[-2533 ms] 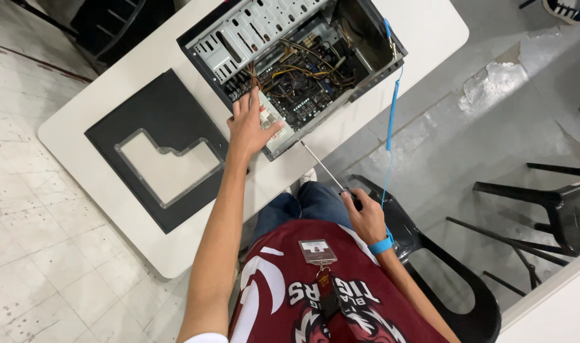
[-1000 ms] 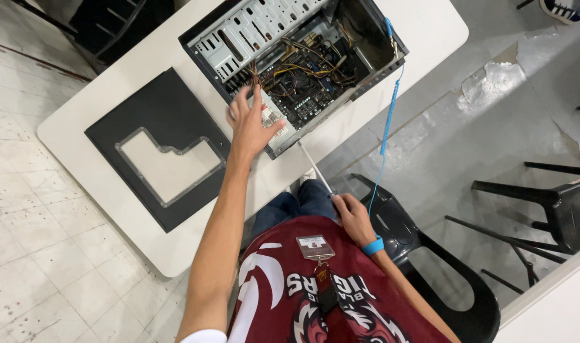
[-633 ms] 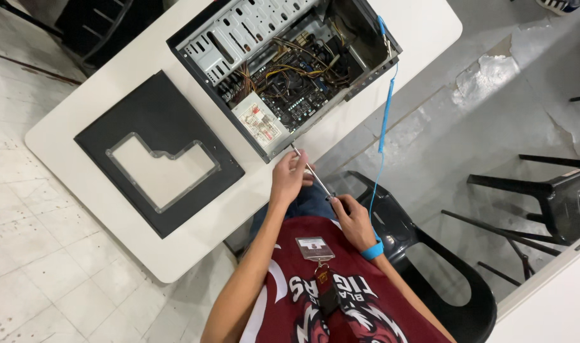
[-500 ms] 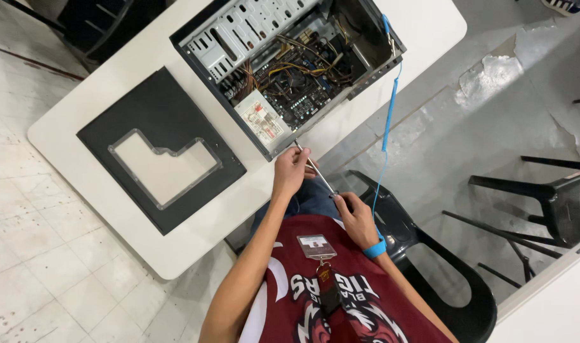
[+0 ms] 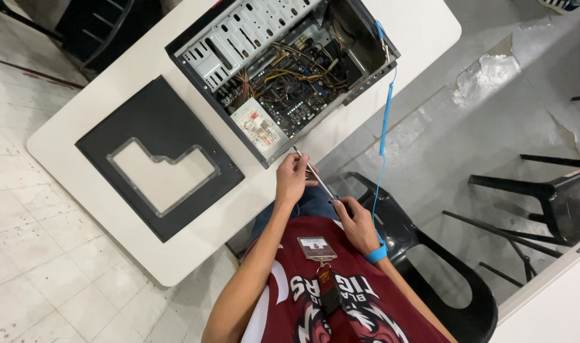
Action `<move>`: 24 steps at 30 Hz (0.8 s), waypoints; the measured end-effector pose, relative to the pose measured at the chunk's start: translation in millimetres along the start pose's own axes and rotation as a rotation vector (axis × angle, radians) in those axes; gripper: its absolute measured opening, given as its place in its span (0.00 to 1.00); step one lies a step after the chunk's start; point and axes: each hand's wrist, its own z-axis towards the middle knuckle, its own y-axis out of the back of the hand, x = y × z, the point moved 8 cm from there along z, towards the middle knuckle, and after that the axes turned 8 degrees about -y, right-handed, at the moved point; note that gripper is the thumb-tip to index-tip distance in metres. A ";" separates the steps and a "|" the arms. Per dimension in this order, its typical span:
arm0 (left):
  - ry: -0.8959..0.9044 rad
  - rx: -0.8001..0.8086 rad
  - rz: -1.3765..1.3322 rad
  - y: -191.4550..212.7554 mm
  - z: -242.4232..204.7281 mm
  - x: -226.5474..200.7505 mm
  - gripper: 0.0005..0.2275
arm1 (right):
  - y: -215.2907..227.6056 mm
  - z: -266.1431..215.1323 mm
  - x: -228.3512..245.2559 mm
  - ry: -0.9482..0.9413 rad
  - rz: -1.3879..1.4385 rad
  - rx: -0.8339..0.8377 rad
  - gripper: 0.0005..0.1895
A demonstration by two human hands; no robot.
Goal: The person uses a screwdriver to tighten screws on the side of a computer case while seated at a white table. They repeatedly place the screwdriver down and pick it back up while adjusting the case and internal components.
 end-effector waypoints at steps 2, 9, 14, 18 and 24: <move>0.004 -0.006 -0.002 1.6 0.1 -1.3 0.13 | -0.8 1.6 0.8 0.004 0.004 0.002 0.18; 0.007 -0.004 -0.013 0.5 -0.4 0.1 0.13 | 1.7 1.7 -0.5 0.016 -0.028 -0.014 0.18; -0.003 0.002 -0.011 -0.4 1.7 1.5 0.13 | 4.0 1.8 -3.5 0.026 -0.019 -0.033 0.18; -0.004 -0.024 -0.038 0.8 1.3 2.5 0.13 | 6.0 -2.6 4.8 0.055 -0.002 -0.050 0.18; -0.058 -0.063 0.023 0.1 -8.8 -18.7 0.13 | 1.3 9.5 -14.7 0.093 0.092 -0.020 0.18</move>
